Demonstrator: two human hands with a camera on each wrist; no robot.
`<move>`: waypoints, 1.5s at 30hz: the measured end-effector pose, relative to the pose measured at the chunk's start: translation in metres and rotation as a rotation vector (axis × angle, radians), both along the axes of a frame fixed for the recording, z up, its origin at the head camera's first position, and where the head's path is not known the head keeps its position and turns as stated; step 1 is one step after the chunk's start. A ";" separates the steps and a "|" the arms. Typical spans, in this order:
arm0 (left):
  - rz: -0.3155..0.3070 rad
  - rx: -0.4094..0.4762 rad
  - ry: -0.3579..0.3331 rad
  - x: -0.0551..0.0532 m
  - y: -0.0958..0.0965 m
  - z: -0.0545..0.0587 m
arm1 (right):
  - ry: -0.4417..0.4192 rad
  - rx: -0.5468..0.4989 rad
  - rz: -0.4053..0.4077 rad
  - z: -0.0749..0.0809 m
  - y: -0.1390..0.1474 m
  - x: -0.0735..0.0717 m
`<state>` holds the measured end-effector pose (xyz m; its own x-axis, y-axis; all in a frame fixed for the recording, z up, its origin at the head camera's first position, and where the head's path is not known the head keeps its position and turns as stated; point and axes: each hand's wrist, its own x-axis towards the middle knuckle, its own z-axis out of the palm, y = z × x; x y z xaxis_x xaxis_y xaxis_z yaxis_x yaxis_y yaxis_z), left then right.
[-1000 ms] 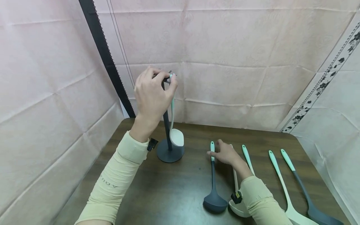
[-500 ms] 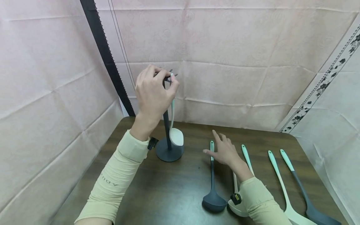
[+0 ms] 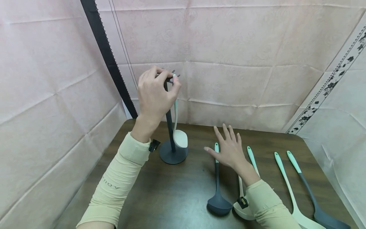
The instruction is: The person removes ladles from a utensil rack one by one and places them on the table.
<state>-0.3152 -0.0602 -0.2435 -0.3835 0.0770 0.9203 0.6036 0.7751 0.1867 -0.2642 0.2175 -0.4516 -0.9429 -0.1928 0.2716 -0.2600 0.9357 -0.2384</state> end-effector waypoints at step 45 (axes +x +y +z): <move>-0.335 0.029 0.041 -0.025 -0.023 -0.003 | 0.157 -0.366 0.205 0.111 -0.062 0.013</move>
<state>-0.3402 -0.0836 -0.2466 -0.3041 0.1662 0.9380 0.8313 0.5273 0.1760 -0.2507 0.1551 -0.3410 -0.8371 -0.2364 0.4933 -0.4909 0.7226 -0.4867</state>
